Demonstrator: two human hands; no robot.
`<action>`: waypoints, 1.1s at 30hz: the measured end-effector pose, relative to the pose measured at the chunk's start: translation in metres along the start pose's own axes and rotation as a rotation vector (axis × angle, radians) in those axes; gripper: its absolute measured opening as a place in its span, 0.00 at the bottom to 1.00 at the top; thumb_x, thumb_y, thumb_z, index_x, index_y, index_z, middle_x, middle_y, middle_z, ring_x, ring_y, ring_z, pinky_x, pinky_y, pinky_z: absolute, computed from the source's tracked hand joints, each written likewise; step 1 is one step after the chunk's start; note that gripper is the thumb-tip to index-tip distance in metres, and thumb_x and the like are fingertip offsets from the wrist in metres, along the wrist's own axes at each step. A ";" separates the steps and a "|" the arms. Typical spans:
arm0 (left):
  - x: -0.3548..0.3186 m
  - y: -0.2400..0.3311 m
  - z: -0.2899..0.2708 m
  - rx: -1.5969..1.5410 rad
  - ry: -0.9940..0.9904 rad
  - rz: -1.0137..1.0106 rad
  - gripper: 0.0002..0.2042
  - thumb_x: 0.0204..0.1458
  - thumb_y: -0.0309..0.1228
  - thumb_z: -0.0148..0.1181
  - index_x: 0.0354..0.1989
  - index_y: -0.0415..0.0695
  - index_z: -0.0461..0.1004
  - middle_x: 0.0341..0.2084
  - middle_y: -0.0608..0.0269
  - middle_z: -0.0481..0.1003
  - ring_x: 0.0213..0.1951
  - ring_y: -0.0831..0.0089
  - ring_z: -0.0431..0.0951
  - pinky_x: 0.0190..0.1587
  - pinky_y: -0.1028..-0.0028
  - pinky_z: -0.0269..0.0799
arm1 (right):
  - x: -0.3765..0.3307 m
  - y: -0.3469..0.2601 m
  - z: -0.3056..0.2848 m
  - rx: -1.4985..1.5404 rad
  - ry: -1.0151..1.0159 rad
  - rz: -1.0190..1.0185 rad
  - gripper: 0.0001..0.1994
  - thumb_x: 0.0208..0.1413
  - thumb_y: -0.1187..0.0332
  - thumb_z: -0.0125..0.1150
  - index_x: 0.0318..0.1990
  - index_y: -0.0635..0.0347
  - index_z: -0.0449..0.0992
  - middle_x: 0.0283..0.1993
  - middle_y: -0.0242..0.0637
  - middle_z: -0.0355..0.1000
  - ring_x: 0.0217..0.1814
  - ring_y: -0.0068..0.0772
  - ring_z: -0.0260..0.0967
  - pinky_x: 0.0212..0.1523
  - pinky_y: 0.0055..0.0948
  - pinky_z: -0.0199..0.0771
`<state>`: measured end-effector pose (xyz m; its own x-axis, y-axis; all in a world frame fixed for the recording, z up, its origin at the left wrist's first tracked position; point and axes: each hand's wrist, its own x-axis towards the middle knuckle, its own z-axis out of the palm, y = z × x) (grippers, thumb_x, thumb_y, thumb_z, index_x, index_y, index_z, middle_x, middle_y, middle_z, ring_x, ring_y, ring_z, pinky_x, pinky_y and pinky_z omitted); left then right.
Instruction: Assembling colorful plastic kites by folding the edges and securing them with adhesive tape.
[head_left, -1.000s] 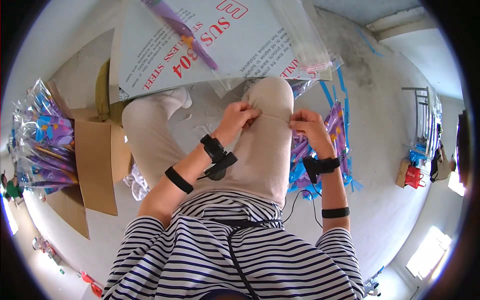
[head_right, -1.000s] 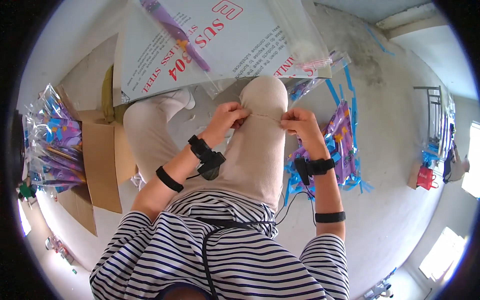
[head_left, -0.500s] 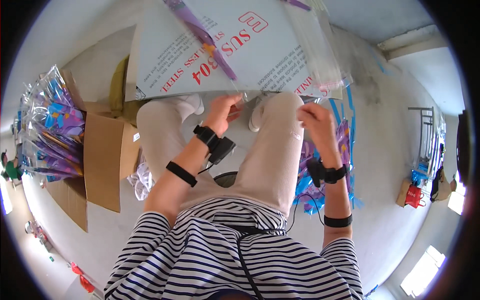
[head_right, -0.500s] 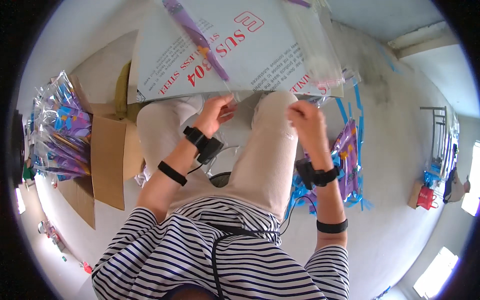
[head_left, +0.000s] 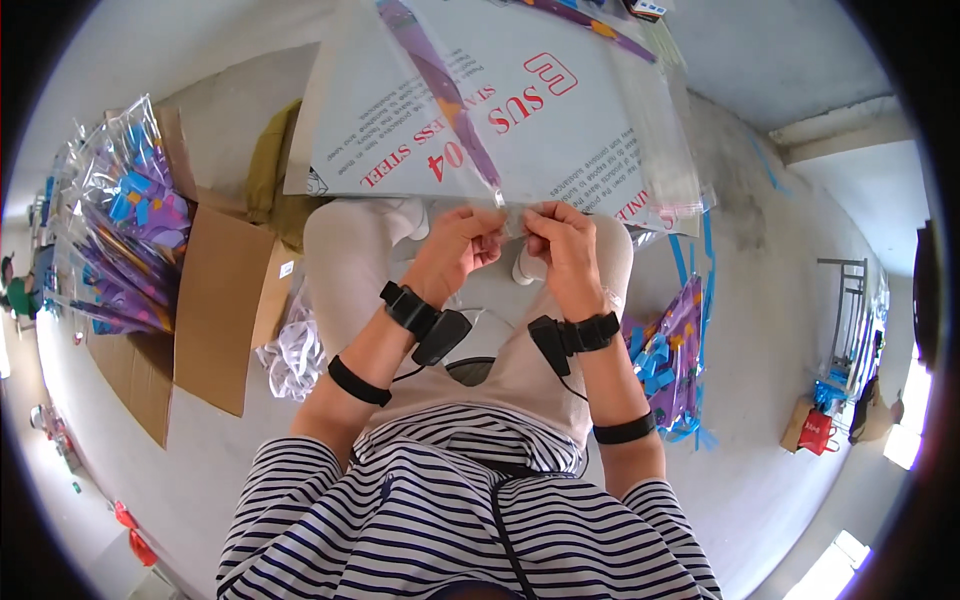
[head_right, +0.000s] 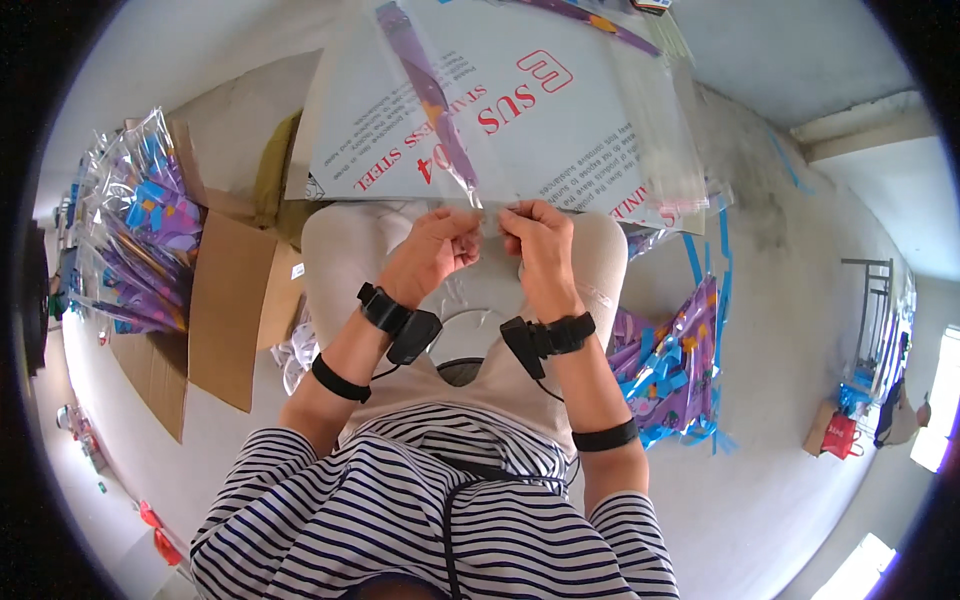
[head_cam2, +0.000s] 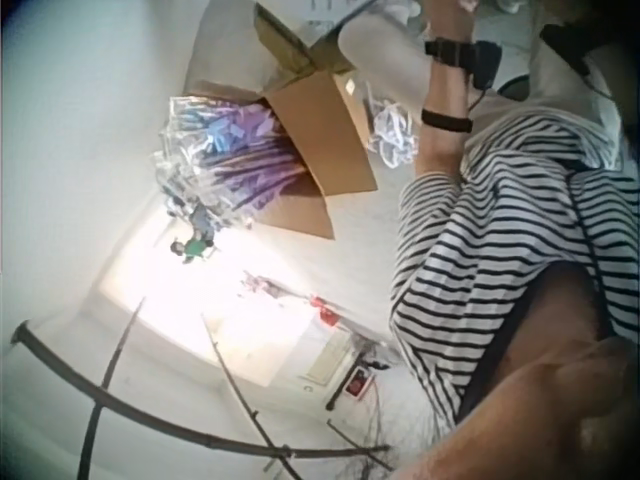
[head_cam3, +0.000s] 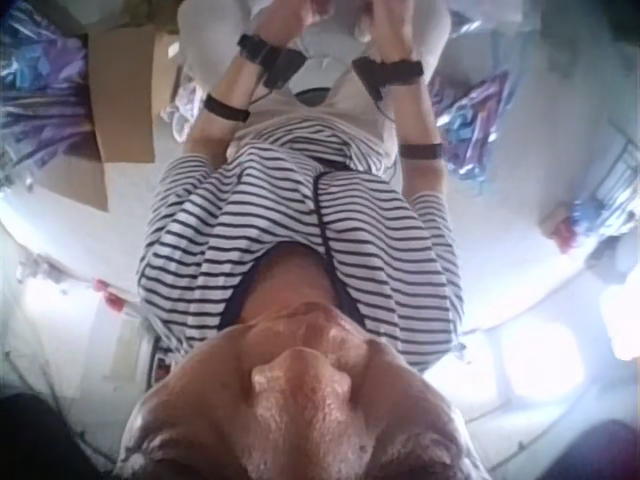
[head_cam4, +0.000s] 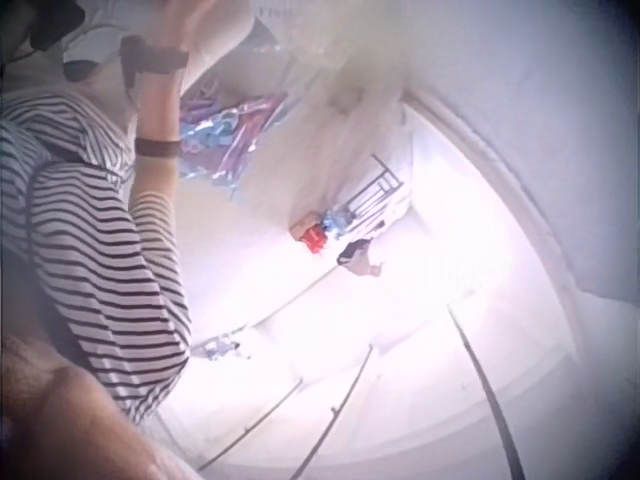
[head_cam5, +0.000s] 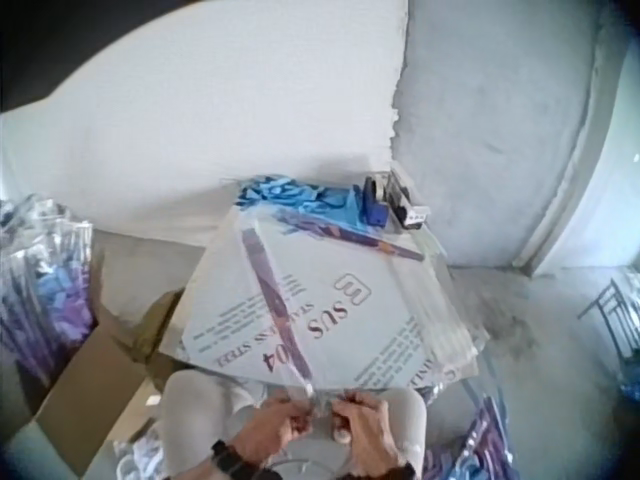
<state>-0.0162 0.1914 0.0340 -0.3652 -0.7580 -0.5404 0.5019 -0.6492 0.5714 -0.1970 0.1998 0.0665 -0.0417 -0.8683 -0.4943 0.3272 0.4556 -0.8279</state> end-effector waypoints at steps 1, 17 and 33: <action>-0.002 0.004 0.001 -0.004 0.001 0.003 0.07 0.56 0.33 0.66 0.34 0.44 0.76 0.26 0.68 0.77 0.27 0.79 0.76 0.36 0.75 0.73 | 0.003 0.000 -0.004 -0.085 -0.054 -0.010 0.13 0.56 0.72 0.67 0.47 0.67 0.76 0.37 0.31 0.75 0.28 0.18 0.69 0.30 0.21 0.69; -0.013 0.022 0.003 0.221 0.155 0.157 0.12 0.59 0.37 0.63 0.27 0.43 0.75 0.20 0.66 0.75 0.21 0.78 0.75 0.26 0.77 0.71 | -0.005 0.003 0.029 -1.306 -0.209 -0.981 0.12 0.43 0.80 0.65 0.37 0.57 0.78 0.33 0.34 0.72 0.40 0.44 0.71 0.44 0.41 0.69; -0.030 0.035 0.010 0.733 0.071 0.348 0.03 0.54 0.21 0.58 0.35 0.35 0.76 0.28 0.66 0.78 0.31 0.80 0.74 0.35 0.79 0.69 | 0.035 -0.010 0.085 -0.526 -0.192 -0.005 0.22 0.56 0.54 0.67 0.39 0.70 0.74 0.26 0.38 0.71 0.17 0.30 0.68 0.16 0.32 0.68</action>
<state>0.0041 0.1907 0.0764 -0.2197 -0.9341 -0.2815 -0.0720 -0.2723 0.9595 -0.1217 0.1483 0.0795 0.1463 -0.8684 -0.4738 -0.1894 0.4455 -0.8750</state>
